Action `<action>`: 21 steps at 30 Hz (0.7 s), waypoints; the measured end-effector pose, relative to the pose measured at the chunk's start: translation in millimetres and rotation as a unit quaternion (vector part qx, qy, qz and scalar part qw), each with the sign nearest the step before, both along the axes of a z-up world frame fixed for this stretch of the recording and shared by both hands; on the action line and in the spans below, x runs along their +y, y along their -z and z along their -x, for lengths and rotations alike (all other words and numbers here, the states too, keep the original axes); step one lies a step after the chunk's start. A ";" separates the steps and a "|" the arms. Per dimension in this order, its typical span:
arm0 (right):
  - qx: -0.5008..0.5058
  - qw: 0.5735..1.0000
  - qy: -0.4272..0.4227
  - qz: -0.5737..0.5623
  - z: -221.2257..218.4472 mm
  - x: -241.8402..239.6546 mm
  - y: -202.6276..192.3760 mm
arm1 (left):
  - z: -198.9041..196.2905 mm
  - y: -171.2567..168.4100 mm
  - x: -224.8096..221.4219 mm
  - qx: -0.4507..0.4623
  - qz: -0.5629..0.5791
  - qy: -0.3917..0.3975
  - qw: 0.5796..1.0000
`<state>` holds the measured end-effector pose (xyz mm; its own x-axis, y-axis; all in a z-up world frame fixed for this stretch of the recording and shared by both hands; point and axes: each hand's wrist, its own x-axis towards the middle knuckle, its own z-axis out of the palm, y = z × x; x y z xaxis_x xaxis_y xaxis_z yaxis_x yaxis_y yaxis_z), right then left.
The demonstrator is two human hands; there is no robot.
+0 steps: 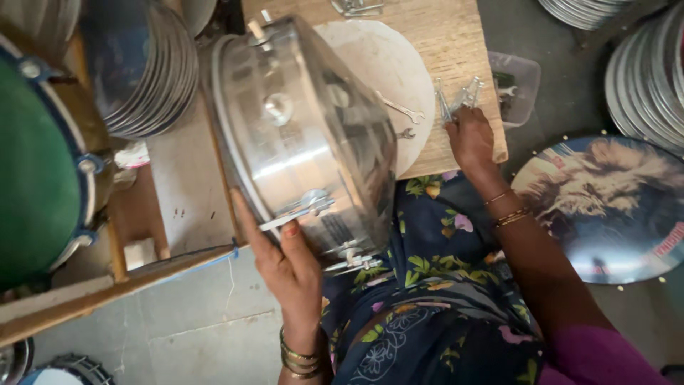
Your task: The person tightens screws on a metal drum rim using their fingers and a small wrench, while holding the drum on a wooden block.
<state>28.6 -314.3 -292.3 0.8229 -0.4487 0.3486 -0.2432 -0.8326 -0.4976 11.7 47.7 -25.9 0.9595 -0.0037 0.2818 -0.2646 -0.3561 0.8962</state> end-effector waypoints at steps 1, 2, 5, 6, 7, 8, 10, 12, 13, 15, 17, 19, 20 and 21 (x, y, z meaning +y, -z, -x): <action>0.003 1.000 0.015 0.014 -3.5 1.4 2.0 | 1.2 0.1 -1.2 0.039 0.015 0.000 0.999; 0.005 0.999 0.030 0.028 -7.2 1.3 5.1 | 2.4 -0.1 -2.7 0.076 0.030 0.000 0.997; 0.008 0.997 0.062 0.037 -15.4 -4.2 9.2 | 6.3 -2.6 -6.5 -0.014 -0.002 0.038 0.999; 0.009 0.996 0.076 0.036 -16.0 -7.5 6.5 | 6.5 -4.5 -8.7 -0.077 -0.025 0.063 0.995; -0.006 0.997 0.069 0.025 -14.7 -10.3 4.0 | 7.9 -7.8 -9.8 -0.047 -0.030 0.060 0.997; -0.023 0.998 0.063 0.016 -12.8 -15.4 0.2 | 8.9 -11.4 -11.2 -0.017 -0.032 0.059 0.998; -0.058 0.997 0.043 0.006 -8.9 -17.3 -26.8 | 8.5 -16.9 -15.1 0.025 -0.028 0.064 0.997; -0.094 0.995 0.015 0.002 -2.7 -16.1 -68.4 | 8.4 -19.5 -18.5 0.051 -0.016 0.076 0.996; -0.112 0.994 0.002 0.013 0.6 -13.6 -93.4 | 8.5 -20.1 -19.5 0.041 -0.013 0.085 0.995; -0.145 0.989 -0.021 0.035 9.0 -4.8 -149.1 | 8.4 -21.3 -21.1 0.024 -0.008 0.106 0.994; -0.140 0.973 -0.028 -0.181 19.3 11.3 -204.2 | 10.4 -20.0 -21.9 0.025 -0.011 0.117 0.993; -0.171 0.960 -0.099 -0.197 35.4 29.1 -256.4 | 12.5 -17.6 -23.3 -0.004 -0.016 0.131 0.991; -0.197 0.947 -0.127 -0.222 43.0 39.3 -279.5 | 13.5 -15.8 -24.7 -0.035 -0.018 0.141 0.989; -0.222 0.931 -0.155 -0.246 49.0 51.4 -299.1 | 14.3 -14.1 -25.2 -0.065 -0.020 0.150 0.986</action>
<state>-20.4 -262.9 6.8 0.7630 -0.4099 0.4999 0.2911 -0.4726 -0.8318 -2.6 22.5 -11.8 0.8688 -0.2963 0.3967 -0.4760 -0.2791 0.8340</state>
